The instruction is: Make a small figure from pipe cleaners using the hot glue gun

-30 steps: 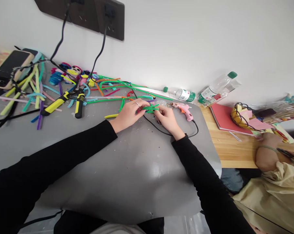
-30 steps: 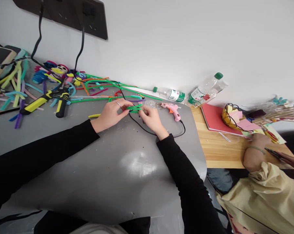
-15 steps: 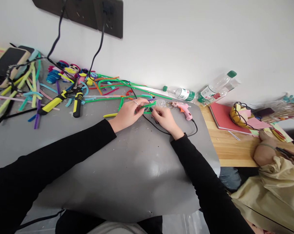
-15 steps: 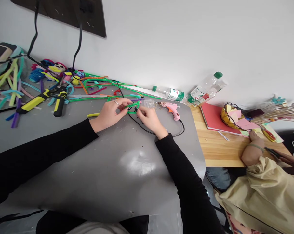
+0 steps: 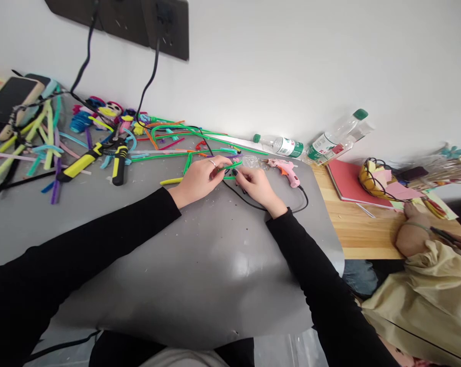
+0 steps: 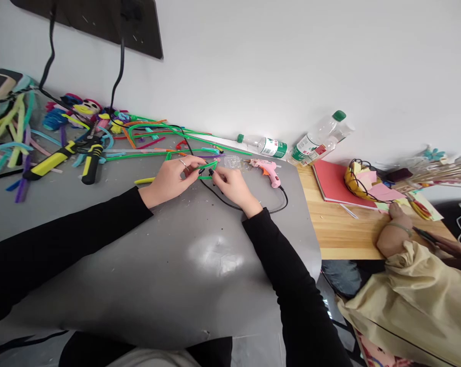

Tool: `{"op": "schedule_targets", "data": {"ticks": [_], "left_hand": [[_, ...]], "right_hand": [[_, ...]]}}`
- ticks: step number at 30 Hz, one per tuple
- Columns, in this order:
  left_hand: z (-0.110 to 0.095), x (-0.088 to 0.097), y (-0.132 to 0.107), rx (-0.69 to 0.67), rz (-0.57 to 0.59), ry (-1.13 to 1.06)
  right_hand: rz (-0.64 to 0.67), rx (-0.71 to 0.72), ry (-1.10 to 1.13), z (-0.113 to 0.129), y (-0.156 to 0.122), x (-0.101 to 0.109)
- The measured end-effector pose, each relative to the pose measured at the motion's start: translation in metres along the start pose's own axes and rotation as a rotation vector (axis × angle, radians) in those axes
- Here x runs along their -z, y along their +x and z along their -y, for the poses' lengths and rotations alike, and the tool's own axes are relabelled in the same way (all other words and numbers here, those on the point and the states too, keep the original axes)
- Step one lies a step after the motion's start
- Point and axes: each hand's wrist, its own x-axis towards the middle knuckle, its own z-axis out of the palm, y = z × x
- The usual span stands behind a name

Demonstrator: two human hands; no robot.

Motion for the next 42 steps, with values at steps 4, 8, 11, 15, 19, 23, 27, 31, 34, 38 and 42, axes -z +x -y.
{"op": "schedule_targets", "data": {"ticks": [4, 8, 11, 15, 19, 23, 27, 31, 34, 38, 42], "left_hand": [[-0.0004, -0.0001, 0.0003, 0.003, -0.007, 0.003], [0.0009, -0.0008, 0.0006, -0.027, -0.015, -0.010], [0.0018, -0.0016, 0.0005, -0.039, -0.008, -0.012], [0.0027, -0.0027, -0.0003, -0.041, 0.018, 0.008], [0.0025, -0.0029, -0.0012, -0.049, 0.062, 0.042], [0.0009, -0.0017, -0.0011, -0.029, 0.181, 0.095], [-0.0003, -0.0002, -0.0008, -0.019, 0.243, 0.124], [-0.0001, -0.0002, -0.0010, -0.013, 0.260, 0.137], [0.0010, -0.0009, -0.0013, -0.018, 0.258, 0.129], [0.0020, -0.0015, -0.0019, -0.041, 0.177, 0.087], [0.0001, -0.0006, -0.0013, -0.034, 0.038, 0.012]], "right_hand": [[-0.004, 0.008, -0.026, -0.0003, 0.0002, -0.0005], [0.002, 0.006, -0.044, -0.0025, 0.0001, -0.0011], [0.005, -0.002, -0.039, -0.0037, 0.0001, -0.0013], [0.002, -0.002, -0.039, -0.0029, 0.0004, -0.0011], [0.000, -0.019, -0.044, -0.0027, 0.0009, -0.0013], [-0.003, -0.029, -0.046, -0.0047, 0.0016, -0.0018], [0.008, -0.037, -0.065, -0.0055, 0.0016, -0.0019], [0.001, -0.029, -0.061, -0.0054, 0.0013, -0.0025], [0.002, -0.024, -0.055, -0.0055, 0.0014, -0.0032], [-0.015, -0.009, -0.059, -0.0053, 0.0009, -0.0036], [-0.026, 0.016, -0.040, -0.0045, 0.0000, -0.0029]]}}
